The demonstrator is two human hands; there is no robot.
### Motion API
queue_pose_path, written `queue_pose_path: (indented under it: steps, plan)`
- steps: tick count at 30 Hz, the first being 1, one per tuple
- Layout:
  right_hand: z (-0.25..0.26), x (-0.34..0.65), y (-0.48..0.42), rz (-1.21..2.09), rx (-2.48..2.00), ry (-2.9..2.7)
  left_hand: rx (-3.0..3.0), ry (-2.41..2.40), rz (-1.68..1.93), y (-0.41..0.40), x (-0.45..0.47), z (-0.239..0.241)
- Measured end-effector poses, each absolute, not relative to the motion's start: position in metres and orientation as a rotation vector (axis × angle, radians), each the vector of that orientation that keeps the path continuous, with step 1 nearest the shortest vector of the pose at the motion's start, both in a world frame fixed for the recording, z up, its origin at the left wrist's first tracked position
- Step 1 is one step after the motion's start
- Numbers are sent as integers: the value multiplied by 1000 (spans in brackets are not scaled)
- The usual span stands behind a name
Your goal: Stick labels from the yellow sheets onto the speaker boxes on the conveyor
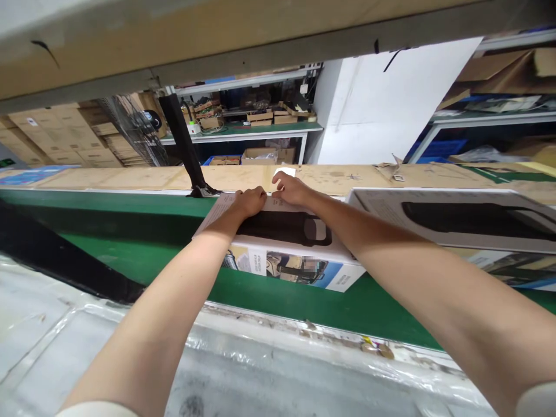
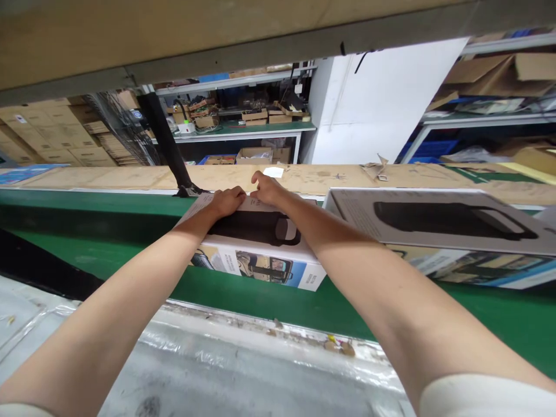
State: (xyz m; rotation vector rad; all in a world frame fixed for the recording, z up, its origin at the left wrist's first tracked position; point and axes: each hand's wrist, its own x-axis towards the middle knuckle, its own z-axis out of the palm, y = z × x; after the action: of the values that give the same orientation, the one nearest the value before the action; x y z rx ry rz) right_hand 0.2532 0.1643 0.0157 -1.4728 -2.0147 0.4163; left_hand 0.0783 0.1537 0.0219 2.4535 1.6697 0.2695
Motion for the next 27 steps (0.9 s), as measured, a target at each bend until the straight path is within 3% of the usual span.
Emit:
queue_pose_path:
  steps: [5,16,24,27]
  plan:
    - [11,249,132,187,-1427,-2134,2457,1675,286,154,74,22]
    - [28,252,104,365,-1729,-2254,2531,1604,236,148,74,32]
    - [20,336,-155,167,-1181,-2421,2564,1929,17,122,91,50]
    - [7,356,-243,470,-1081,-2528,2745,1892,313,68,106,53]
